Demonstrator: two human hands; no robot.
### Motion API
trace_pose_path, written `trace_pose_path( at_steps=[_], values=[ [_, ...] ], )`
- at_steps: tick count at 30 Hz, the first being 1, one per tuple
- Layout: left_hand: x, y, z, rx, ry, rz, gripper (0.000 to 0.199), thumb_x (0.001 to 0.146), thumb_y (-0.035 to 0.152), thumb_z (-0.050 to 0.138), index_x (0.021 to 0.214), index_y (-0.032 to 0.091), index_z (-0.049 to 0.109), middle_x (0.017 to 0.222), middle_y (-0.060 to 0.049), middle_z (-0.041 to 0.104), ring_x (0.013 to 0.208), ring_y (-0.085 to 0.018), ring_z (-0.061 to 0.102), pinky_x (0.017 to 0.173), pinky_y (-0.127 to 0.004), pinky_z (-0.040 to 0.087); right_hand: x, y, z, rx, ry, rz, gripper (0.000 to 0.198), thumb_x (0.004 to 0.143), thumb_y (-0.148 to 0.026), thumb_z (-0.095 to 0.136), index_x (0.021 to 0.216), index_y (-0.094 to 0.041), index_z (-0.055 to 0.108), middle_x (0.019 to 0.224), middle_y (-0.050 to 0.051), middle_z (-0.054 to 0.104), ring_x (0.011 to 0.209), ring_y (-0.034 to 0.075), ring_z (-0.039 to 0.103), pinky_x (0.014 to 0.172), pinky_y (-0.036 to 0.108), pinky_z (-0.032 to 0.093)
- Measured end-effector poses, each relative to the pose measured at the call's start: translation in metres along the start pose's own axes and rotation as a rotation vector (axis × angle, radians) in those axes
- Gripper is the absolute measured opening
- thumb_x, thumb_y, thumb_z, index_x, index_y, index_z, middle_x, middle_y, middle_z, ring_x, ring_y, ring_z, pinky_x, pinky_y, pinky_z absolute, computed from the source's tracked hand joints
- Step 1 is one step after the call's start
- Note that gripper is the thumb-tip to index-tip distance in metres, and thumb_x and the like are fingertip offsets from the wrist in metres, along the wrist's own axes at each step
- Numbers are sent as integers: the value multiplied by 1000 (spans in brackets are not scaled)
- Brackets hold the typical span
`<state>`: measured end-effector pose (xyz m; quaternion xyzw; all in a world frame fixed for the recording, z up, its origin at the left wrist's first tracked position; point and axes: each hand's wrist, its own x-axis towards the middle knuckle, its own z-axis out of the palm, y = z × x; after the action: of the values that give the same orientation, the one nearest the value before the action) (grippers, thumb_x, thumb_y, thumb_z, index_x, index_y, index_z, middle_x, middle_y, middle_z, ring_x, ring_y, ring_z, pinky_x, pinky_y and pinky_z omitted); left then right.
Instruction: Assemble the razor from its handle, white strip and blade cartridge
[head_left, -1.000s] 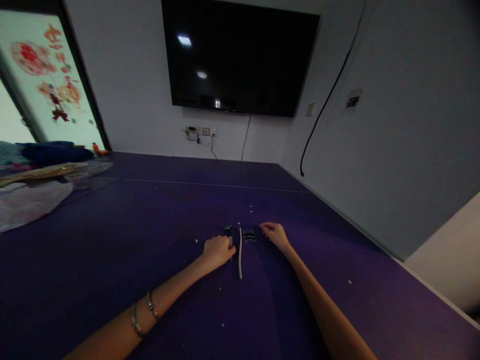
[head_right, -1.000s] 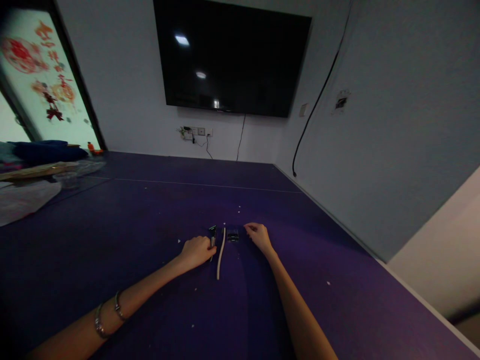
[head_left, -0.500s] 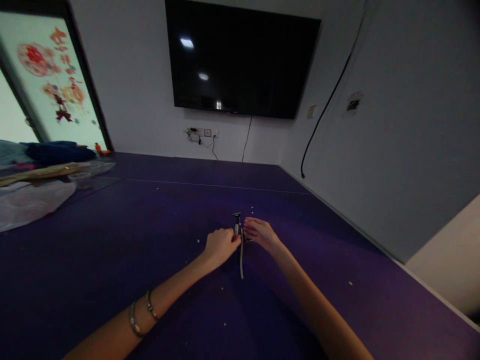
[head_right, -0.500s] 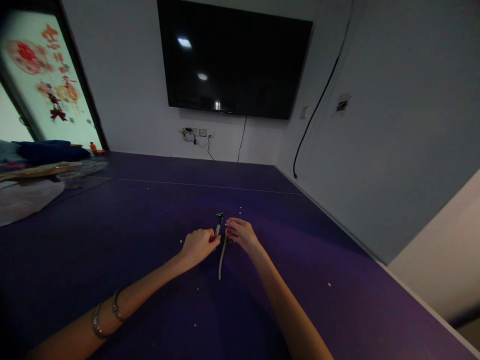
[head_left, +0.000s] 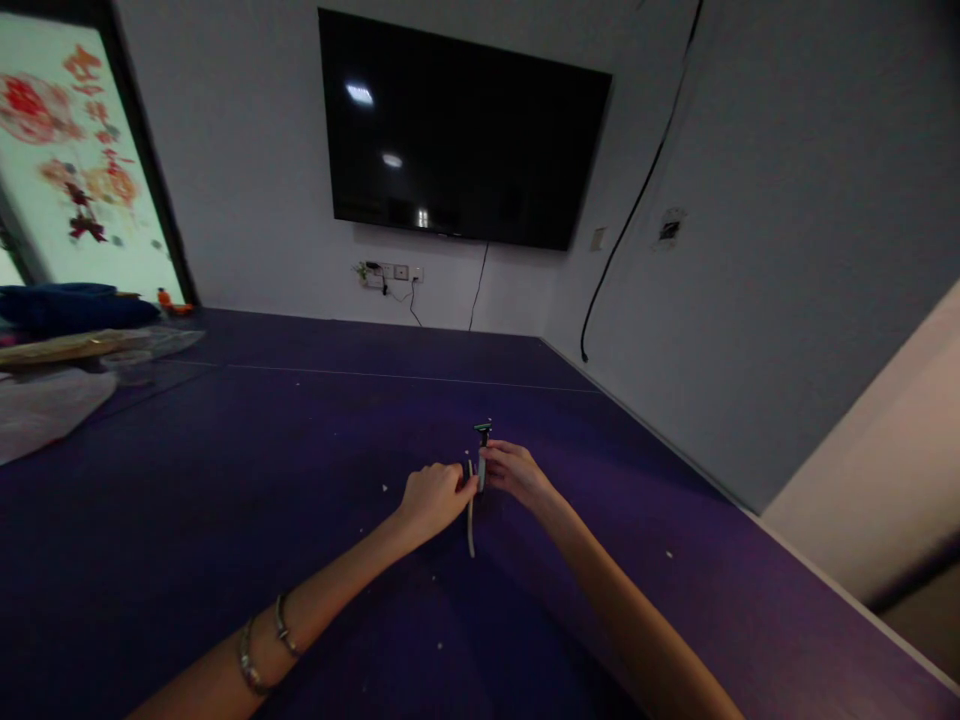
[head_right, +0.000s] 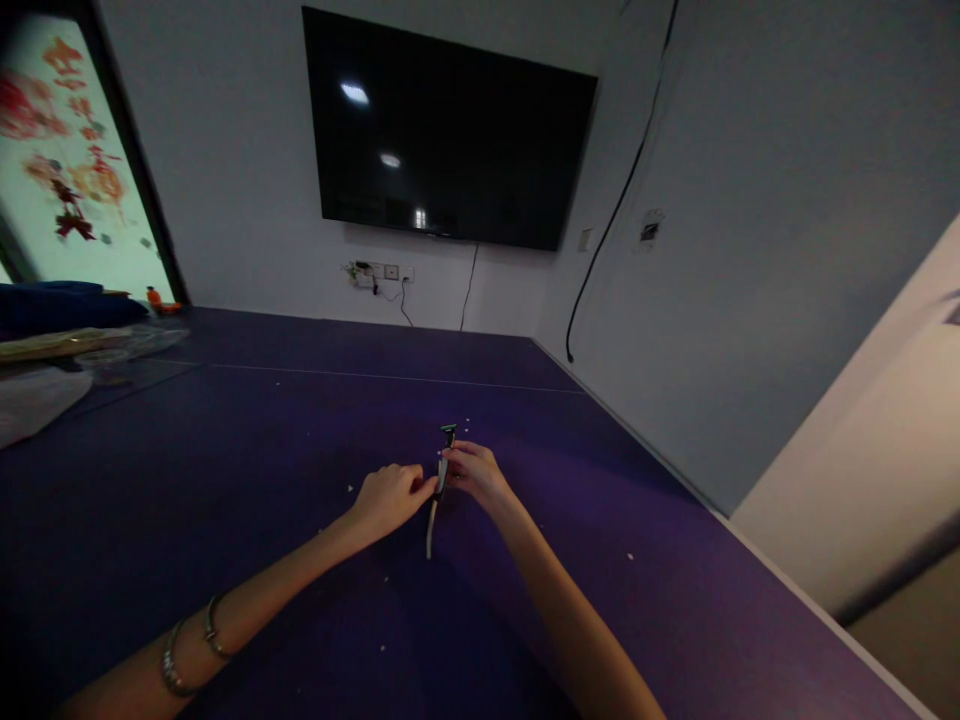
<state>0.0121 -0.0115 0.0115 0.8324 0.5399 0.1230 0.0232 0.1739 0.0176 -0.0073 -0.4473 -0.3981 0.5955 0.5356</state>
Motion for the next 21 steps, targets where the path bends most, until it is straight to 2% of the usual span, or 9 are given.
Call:
trace_pose_path(
  at_steps=[6, 9, 12, 16, 21],
  values=[
    [-2, 0, 12, 25, -102, 12, 39, 84, 45, 38, 80, 17, 65, 81, -9, 66, 80, -23, 63, 69, -32, 46, -5, -16, -78, -365, 210, -59, 24, 58, -29, 68, 77, -14, 65, 66, 1, 63, 60, 12, 59, 57, 24, 48],
    [-2, 0, 18, 33, -110, 29, 40, 83, 47, 39, 78, 16, 65, 81, -9, 66, 80, -24, 63, 68, -34, 46, -8, -18, -116, -480, 321, -59, 16, 56, -25, 67, 67, -14, 65, 55, -1, 59, 51, 11, 57, 50, 22, 46],
    [-1, 0, 22, 45, -117, 23, 40, 82, 48, 40, 79, 16, 65, 82, -10, 66, 81, -25, 63, 69, -35, 47, -10, -13, -145, -608, 415, -42, 8, 53, -20, 66, 56, -15, 63, 42, -4, 52, 41, 11, 52, 42, 21, 42],
    [3, 3, 29, 50, -128, 30, 39, 81, 46, 41, 81, 16, 65, 81, -11, 67, 81, -25, 64, 69, -35, 47, -14, -5, -166, -757, 503, -42, 6, 51, -18, 64, 57, -16, 63, 40, -5, 52, 39, 12, 53, 40, 20, 41],
    [6, 7, 35, 69, -163, 36, 32, 80, 38, 44, 85, 15, 65, 87, -12, 67, 84, -26, 64, 70, -36, 48, -17, -3, -170, -901, 517, -86, 7, 51, -15, 61, 57, -16, 65, 43, -3, 55, 43, 13, 55, 41, 20, 39]
  ],
)
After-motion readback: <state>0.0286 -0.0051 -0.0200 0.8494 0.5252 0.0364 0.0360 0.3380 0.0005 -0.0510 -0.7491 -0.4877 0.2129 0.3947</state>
